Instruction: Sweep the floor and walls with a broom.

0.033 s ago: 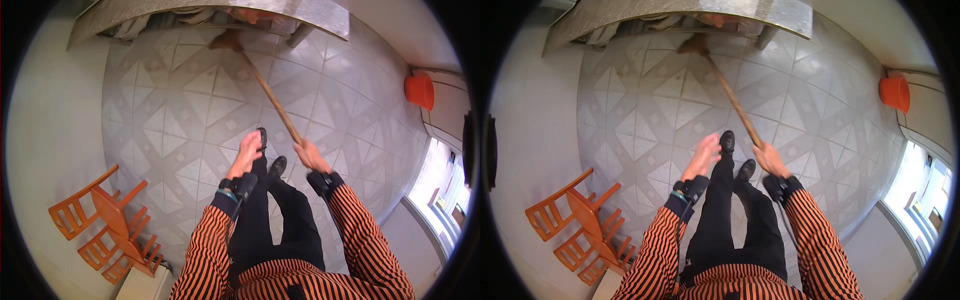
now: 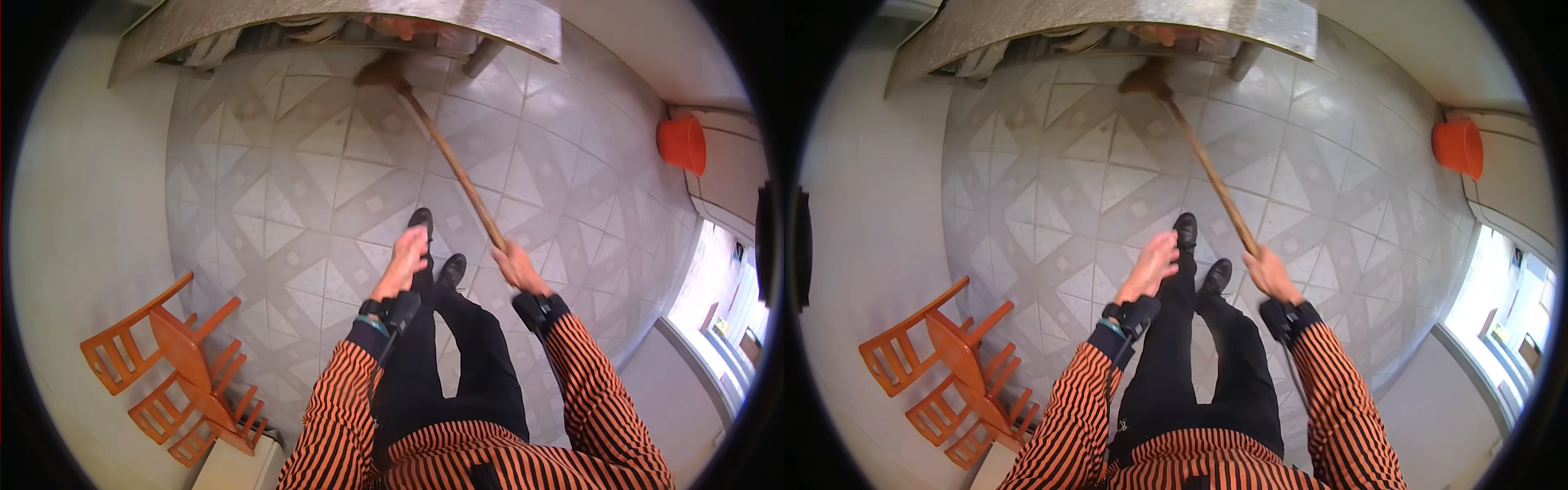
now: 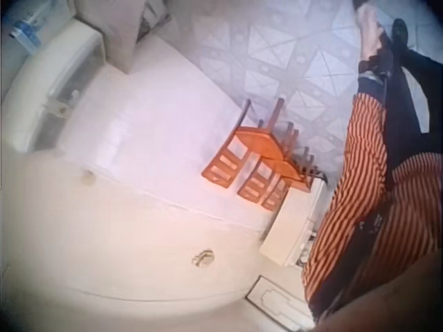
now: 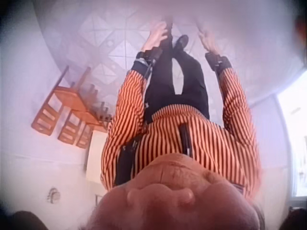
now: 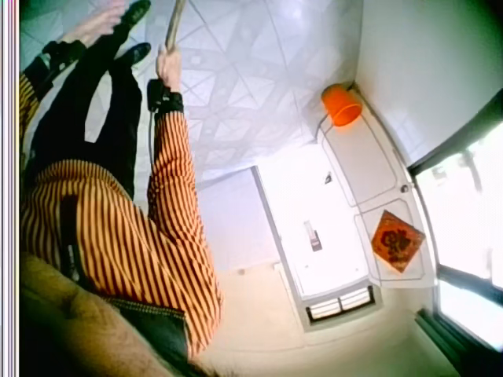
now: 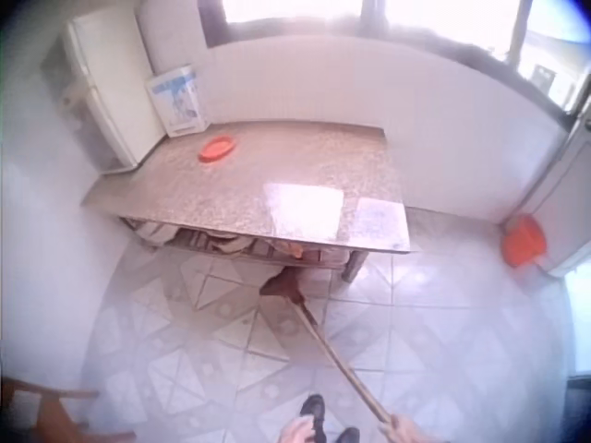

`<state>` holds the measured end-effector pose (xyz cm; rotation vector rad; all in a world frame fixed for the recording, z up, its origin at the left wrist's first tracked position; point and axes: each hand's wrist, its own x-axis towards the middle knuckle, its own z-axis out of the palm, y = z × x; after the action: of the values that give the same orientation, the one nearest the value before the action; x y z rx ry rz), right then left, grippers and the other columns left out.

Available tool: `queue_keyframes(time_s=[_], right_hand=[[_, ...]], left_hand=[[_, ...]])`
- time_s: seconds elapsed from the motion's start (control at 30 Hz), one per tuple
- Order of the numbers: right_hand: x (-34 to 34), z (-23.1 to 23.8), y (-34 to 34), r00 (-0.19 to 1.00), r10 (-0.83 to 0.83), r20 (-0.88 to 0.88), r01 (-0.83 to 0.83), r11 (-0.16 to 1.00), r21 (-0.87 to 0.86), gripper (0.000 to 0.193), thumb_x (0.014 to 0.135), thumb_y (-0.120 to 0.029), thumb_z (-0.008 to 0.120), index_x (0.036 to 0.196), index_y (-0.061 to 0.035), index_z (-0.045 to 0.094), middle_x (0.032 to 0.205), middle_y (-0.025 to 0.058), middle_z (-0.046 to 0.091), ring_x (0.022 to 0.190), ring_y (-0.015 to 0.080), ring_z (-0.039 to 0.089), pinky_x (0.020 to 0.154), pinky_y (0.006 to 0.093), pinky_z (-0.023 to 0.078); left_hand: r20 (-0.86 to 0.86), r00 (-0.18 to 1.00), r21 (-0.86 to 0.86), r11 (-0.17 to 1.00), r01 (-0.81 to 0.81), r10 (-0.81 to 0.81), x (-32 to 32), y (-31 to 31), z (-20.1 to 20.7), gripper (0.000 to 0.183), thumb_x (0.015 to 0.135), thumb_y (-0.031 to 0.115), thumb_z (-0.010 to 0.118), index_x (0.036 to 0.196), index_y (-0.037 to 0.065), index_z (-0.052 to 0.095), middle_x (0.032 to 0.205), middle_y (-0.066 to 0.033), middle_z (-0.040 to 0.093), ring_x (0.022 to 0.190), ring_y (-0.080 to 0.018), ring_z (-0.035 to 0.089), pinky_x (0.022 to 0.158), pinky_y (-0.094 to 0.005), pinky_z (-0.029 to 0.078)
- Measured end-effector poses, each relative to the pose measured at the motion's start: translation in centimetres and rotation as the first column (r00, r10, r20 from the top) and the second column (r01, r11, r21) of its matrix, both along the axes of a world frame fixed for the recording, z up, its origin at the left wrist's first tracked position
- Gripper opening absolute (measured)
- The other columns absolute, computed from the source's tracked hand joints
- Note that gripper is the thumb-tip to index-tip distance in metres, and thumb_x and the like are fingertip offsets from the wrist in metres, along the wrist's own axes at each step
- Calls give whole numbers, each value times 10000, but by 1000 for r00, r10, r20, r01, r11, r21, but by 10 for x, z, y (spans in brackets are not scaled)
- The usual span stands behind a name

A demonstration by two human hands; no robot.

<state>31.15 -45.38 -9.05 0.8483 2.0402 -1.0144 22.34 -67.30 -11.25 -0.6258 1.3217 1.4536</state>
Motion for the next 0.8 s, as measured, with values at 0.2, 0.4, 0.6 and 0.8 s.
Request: queue_keyframes(time_s=[0.2,0.4,0.6,0.8], right_hand=[[224,109,67,967,-140,215,80,961,263,362,756,-326,497,825,27,457,726,261,524,744,425,498,631,445,390],[268,194,41,782,-587,209,533,804,263,277,714,-235,561,692,20,455,472,45,424,343,131,423,316,287,361],[269,249,-4,754,-624,207,611,781,129,235,682,-111,596,726,15,403,504,42,413,325,127,403,275,269,334],[195,215,-60,980,-157,123,153,987,43,232,695,-130,604,731,12,423,511,42,411,417,140,411,385,282,349]], left_hand=[[-115,776,-237,775,585,-621,110,-45,14,331,753,329,538,1002,109,529,1056,-68,503,992,-226,461,757,-351,396],[-97,607,-559,548,622,-788,126,-89,75,407,745,323,546,1102,151,453,1122,-103,457,1061,-296,405,871,-409,335],[-58,643,-630,528,570,-763,104,-111,88,507,709,371,574,1126,136,409,1081,-189,414,1031,-335,404,844,-428,349],[114,646,-698,402,592,-755,67,-185,69,513,673,369,599,1088,134,409,1052,-206,380,1001,-367,393,818,-461,349]])
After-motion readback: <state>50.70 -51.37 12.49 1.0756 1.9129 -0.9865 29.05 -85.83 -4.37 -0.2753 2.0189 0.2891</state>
